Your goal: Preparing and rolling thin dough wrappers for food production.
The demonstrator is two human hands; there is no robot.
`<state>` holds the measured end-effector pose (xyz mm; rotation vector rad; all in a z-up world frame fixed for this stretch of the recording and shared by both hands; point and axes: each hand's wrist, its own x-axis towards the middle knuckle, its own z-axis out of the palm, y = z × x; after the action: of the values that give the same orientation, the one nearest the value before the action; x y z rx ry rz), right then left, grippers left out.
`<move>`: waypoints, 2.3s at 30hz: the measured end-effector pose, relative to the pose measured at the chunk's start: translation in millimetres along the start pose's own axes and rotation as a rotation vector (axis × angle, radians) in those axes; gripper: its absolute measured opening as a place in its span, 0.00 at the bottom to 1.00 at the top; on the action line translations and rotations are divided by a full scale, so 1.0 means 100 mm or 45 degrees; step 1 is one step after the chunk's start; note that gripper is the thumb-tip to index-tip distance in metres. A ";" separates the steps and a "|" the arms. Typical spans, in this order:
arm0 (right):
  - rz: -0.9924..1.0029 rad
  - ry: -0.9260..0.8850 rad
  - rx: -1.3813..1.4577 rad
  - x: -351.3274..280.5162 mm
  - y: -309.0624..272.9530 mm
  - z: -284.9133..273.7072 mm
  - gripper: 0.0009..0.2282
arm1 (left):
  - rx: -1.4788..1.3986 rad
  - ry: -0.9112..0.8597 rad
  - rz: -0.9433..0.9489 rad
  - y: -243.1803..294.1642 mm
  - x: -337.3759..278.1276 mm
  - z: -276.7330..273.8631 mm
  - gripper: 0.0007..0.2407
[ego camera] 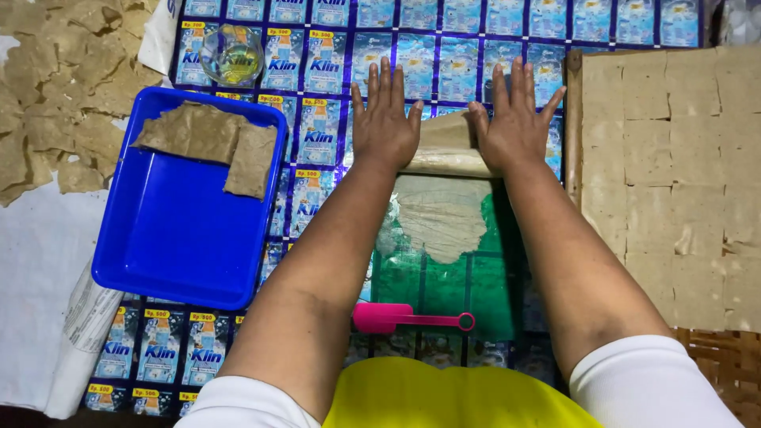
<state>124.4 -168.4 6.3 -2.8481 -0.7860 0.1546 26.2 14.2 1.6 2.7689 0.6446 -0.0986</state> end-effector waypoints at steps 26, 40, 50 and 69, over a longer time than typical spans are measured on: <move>-0.160 0.114 0.013 -1.48 0.11 0.42 0.33 | -0.022 0.278 0.223 -0.21 -1.54 0.54 0.24; 0.113 0.080 0.181 -1.27 0.13 0.06 0.30 | -0.086 0.263 0.101 -0.09 -1.39 0.08 0.25; 0.048 0.047 0.056 -1.26 0.16 0.33 0.26 | 0.049 0.186 0.055 -0.14 -1.21 0.40 0.28; -0.183 0.325 0.106 -2.51 0.07 0.48 0.30 | -0.181 0.370 0.429 -0.39 -2.41 0.46 0.26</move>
<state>-93.9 -297.3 -29.3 -2.6499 -0.9003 -0.1872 -207.7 -67.8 -20.7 2.7292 0.2283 0.4110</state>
